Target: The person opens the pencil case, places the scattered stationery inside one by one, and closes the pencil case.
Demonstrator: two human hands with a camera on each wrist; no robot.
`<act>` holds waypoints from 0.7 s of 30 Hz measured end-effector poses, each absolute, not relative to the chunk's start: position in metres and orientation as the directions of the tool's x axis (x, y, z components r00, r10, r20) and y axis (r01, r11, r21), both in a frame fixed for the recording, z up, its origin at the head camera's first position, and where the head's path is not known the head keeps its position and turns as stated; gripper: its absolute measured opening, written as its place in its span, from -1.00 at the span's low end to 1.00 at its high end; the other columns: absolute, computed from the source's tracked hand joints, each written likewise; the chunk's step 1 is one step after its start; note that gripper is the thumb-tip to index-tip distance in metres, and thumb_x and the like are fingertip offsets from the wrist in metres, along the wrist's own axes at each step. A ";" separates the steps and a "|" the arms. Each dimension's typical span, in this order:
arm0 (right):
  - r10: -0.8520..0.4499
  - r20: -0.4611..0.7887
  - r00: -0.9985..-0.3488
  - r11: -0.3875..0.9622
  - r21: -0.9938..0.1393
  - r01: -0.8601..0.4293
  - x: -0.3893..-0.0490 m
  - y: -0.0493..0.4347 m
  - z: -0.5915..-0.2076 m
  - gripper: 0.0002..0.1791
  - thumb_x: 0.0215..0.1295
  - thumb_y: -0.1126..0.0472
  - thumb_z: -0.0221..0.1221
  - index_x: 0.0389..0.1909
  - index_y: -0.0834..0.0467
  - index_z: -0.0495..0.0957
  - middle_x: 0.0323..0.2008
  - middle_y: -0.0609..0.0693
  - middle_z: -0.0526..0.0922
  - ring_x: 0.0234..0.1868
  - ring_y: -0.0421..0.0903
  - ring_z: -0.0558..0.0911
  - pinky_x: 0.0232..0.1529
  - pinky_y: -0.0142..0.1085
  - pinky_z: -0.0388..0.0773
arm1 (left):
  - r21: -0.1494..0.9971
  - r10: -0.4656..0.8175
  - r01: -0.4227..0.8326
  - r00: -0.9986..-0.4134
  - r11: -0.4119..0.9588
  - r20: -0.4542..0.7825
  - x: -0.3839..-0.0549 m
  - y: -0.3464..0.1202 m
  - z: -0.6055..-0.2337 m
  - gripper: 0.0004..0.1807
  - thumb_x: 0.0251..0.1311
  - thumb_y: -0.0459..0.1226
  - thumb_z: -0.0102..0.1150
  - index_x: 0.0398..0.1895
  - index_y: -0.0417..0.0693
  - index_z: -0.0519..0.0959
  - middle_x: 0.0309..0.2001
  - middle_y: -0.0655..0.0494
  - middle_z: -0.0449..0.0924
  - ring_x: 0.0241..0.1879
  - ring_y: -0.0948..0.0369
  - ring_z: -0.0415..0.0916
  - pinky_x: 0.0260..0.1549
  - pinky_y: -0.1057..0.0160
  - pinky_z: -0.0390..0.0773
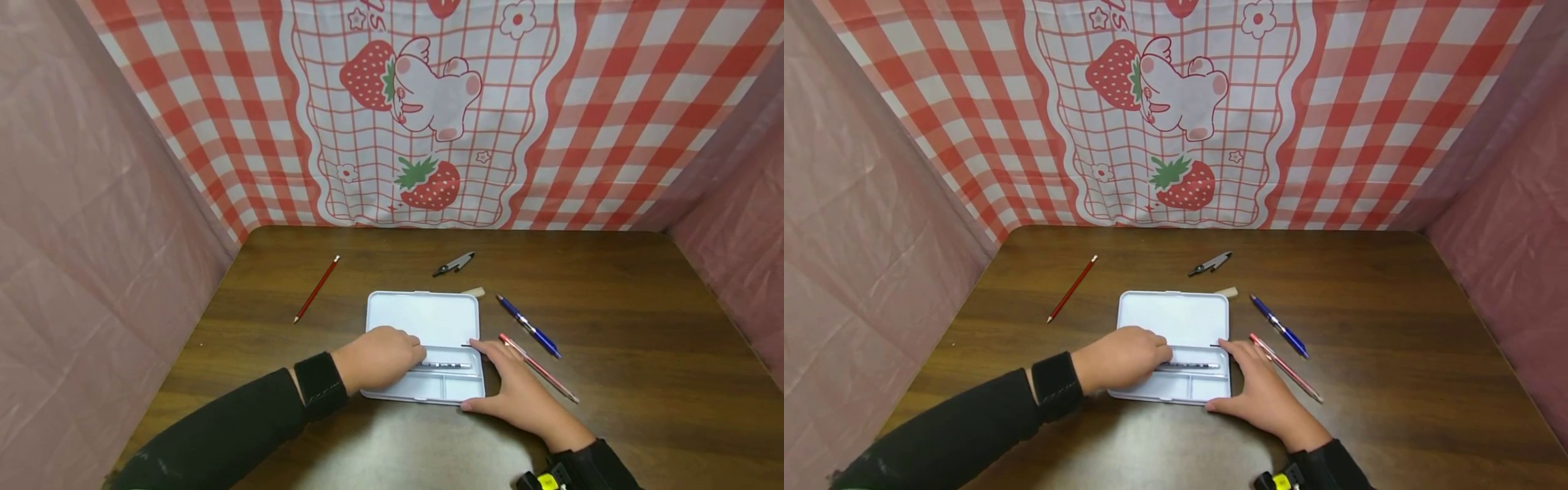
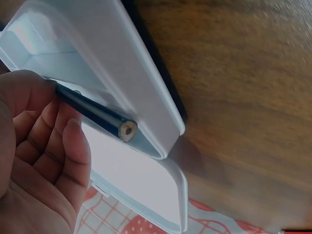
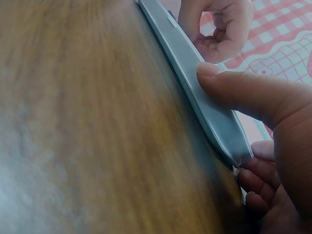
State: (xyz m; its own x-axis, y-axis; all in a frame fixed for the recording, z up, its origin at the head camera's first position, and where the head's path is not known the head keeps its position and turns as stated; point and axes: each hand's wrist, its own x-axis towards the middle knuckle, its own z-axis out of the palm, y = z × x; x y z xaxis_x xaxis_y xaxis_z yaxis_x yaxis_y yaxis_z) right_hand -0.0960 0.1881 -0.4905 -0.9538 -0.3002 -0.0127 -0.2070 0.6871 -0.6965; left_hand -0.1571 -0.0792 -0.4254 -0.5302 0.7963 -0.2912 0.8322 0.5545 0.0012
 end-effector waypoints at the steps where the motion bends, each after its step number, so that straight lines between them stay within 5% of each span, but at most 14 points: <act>1: -0.300 -0.013 -0.954 0.688 -0.696 -0.207 -0.096 0.188 -0.490 0.21 -0.16 -0.35 0.57 0.49 0.15 0.33 0.43 0.16 0.40 0.50 0.35 0.16 0.37 0.36 0.08 | 0.006 0.796 0.831 -0.530 0.556 -0.293 -0.157 -0.079 -0.426 -0.74 0.47 -0.22 0.20 0.16 0.04 0.62 -0.14 0.22 0.65 -0.24 0.31 0.48 -0.03 0.27 0.57; 21: -0.310 0.025 -0.951 0.679 -0.694 -0.240 -0.095 0.189 -0.491 0.19 -0.14 -0.32 0.57 0.48 0.17 0.34 0.41 0.17 0.42 0.49 0.37 0.17 0.36 0.36 0.10 | 0.082 0.786 0.806 -0.541 0.586 -0.299 -0.160 -0.076 -0.435 -0.70 0.41 -0.19 0.28 0.16 0.08 0.63 -0.13 0.25 0.65 -0.26 0.31 0.45 0.00 0.26 0.56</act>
